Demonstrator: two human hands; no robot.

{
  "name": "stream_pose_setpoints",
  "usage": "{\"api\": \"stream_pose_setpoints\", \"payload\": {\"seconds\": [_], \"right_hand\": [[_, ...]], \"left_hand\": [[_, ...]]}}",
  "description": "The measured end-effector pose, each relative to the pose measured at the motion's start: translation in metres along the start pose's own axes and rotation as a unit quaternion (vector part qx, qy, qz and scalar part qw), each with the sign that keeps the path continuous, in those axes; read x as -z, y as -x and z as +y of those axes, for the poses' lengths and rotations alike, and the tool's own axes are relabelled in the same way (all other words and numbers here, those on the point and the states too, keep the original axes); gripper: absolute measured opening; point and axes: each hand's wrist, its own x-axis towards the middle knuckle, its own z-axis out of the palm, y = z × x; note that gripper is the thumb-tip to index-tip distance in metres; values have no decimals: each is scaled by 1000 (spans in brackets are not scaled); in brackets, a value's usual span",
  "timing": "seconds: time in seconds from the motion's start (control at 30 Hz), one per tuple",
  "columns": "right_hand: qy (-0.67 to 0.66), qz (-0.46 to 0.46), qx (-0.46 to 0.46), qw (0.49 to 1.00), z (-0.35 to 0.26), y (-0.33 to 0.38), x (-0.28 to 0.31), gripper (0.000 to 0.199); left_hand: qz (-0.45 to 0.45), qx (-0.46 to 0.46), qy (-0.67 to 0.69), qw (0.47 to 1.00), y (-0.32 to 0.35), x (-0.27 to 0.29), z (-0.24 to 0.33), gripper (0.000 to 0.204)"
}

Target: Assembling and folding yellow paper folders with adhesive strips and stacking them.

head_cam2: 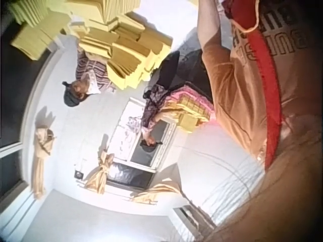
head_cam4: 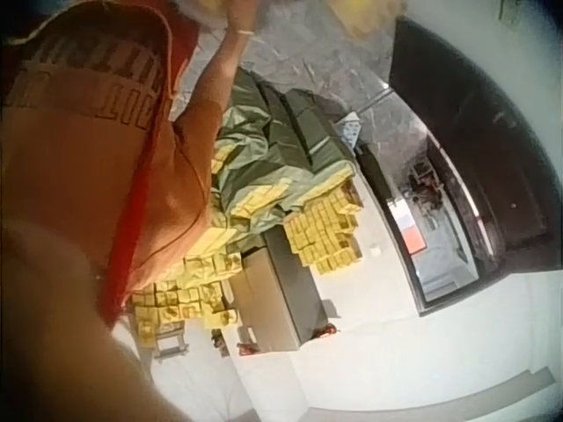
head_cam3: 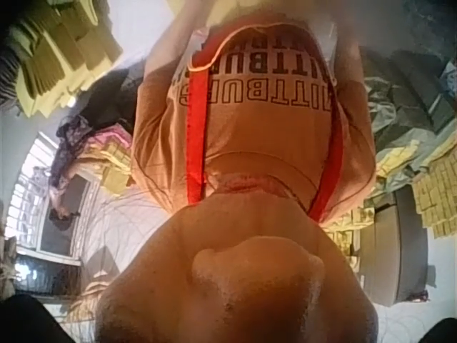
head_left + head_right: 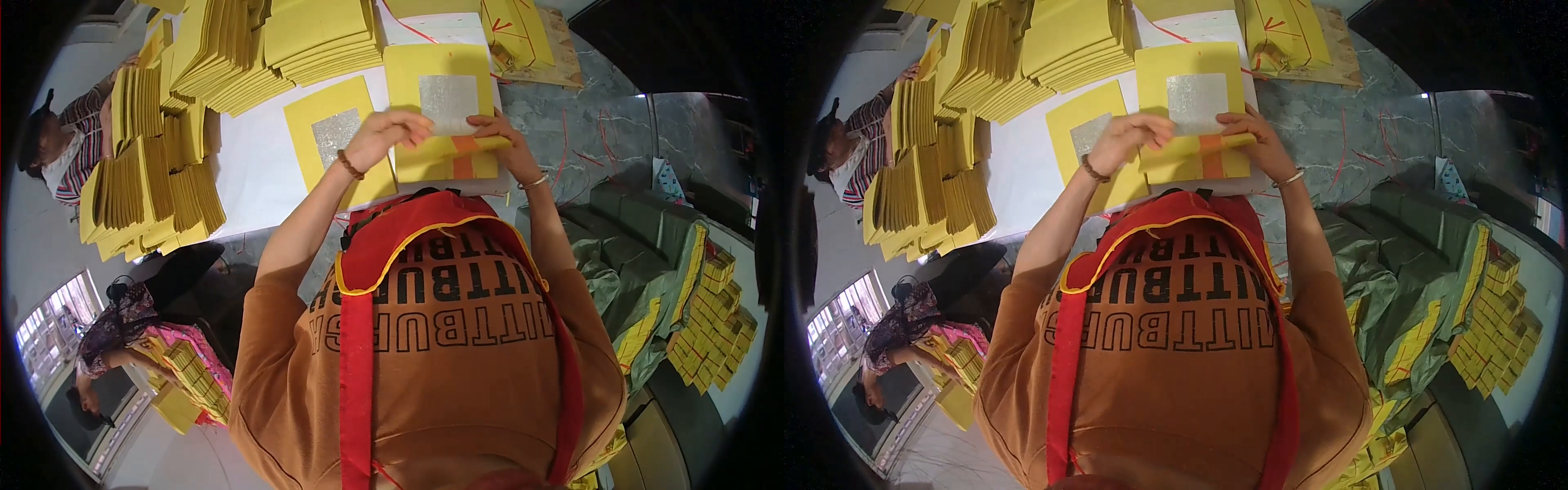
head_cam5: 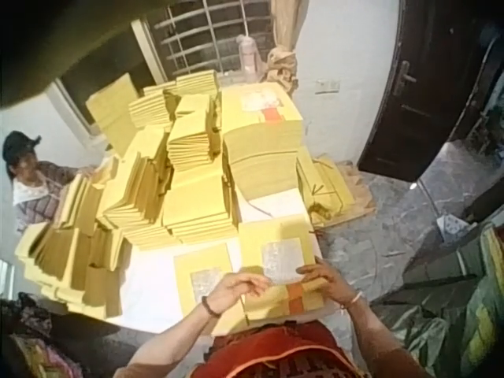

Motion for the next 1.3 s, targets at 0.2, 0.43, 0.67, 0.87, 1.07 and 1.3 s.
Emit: {"api": "stream_pose_setpoints", "payload": {"seconds": [0.2, 0.43, 0.67, 0.87, 1.07, 1.3], "right_hand": [[-145, 56, -103, 982, -1, 1, -7, 15], [36, 55, -4, 998, -18, 0, 1, 14], [18, -30, -48, 998, -55, 25, -2, 16], [23, 53, -226, 972, -62, 8, -18, 24], [-101, 238, -175, 950, -37, -11, -40, 40], [44, 226, -204, 951, -26, -12, -38, 46]], "left_hand": [[69, -129, -405, 903, 13, 10, 8, 63], [123, -224, -663, 703, 16, -9, -8, 58], [66, -257, -513, 816, 44, -16, -17, 29], [204, 20, -327, 922, 35, -22, -14, 25], [254, 71, -167, 950, 20, -23, -23, 26], [293, 84, -264, 915, 8, -22, -34, 32]]}}
